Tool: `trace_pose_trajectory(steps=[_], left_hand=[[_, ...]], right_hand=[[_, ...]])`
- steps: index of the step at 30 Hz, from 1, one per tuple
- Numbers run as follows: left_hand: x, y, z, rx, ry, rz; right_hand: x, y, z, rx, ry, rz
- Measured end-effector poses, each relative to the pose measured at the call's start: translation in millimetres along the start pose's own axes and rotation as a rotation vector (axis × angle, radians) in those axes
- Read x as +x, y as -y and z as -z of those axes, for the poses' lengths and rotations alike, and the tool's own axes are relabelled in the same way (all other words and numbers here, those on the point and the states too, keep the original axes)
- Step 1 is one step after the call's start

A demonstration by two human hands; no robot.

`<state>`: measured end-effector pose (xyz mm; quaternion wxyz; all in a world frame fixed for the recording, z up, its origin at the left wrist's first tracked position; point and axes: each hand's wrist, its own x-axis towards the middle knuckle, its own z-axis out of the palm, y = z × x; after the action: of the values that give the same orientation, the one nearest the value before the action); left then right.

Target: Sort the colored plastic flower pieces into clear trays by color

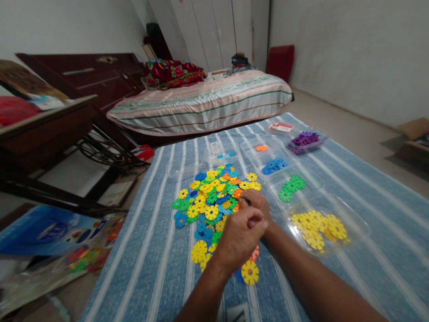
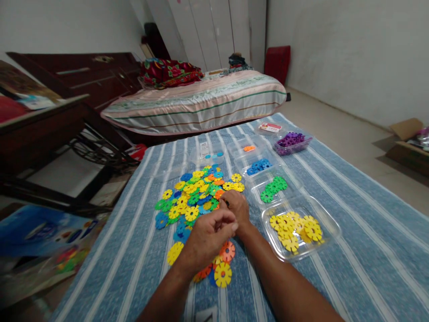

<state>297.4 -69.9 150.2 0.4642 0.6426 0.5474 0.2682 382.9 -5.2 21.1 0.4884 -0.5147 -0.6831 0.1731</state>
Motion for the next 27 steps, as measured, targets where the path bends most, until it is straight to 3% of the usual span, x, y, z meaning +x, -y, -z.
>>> trace_pose_trajectory(steps=[4,9,13,21,27], left_hand=[[-11.8,31.7,15.6,0.033,-0.135,0.058],[-34.0,67.9,39.2,0.087,-0.432,0.152],[-53.1,88.0,55.4,0.074,-0.589,0.23],[-63.9,118.8,61.5,0.039,-0.797,0.306],[-59.1,144.9,57.1,0.095,-0.842,0.216]], right_hand=[[4.9,3.1,2.8,0.057,-0.013,-0.019],[5.5,5.0,4.0,0.074,-0.012,-0.02],[5.4,4.9,4.0,0.065,-0.016,-0.023],[5.1,2.3,3.0,0.075,-0.009,-0.023],[3.5,-1.2,2.0,0.081,0.009,-0.034]])
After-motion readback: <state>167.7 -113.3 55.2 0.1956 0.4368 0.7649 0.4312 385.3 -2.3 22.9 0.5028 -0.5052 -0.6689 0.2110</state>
